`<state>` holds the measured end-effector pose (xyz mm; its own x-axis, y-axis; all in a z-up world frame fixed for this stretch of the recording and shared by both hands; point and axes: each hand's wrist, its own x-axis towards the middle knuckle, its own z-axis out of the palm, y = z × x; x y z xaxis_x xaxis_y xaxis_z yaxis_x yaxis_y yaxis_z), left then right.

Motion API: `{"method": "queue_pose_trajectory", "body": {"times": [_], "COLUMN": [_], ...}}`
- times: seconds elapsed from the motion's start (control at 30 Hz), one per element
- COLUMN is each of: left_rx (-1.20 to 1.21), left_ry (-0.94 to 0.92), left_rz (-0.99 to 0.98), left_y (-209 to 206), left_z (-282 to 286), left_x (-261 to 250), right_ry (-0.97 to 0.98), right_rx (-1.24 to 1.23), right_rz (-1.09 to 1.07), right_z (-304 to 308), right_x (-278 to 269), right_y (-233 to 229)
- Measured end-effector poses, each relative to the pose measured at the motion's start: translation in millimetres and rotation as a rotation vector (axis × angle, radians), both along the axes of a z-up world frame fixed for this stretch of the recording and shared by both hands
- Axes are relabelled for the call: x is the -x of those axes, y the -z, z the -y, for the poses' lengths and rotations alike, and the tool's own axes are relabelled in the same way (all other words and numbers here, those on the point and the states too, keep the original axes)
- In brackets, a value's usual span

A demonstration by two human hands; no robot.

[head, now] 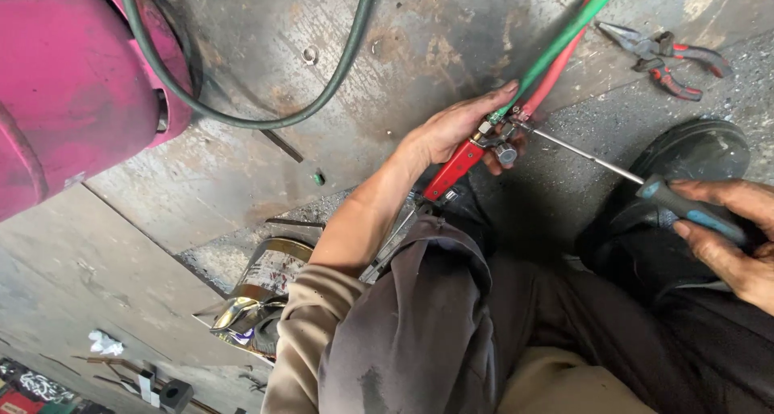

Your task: Repairing and connecting gas hoses for industrial equipment using a screwdriver and pliers.

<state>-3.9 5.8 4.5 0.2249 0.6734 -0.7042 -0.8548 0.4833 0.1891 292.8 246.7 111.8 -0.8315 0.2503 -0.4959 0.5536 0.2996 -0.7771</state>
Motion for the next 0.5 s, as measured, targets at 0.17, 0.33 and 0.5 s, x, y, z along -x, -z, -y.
{"method": "queue_pose_trajectory", "body": {"times": [0.17,0.33,0.5], "left_rx": [0.076,0.065,0.063], "left_ry": [0.085,0.058,0.022], "left_rz": [-0.108,-0.163,-0.087], "left_y": [-2,-5,2], "left_z": [-3,-6,-4], "left_x": [-4,-4,-6], "right_ry": [0.066,-0.052,-0.098], "right_rx": [0.072,-0.041,-0.049], "right_rz": [0.261,0.037,0.064], "right_z": [2,2,1], "right_x": [8,1,7], "right_y": [1,1,-1]}}
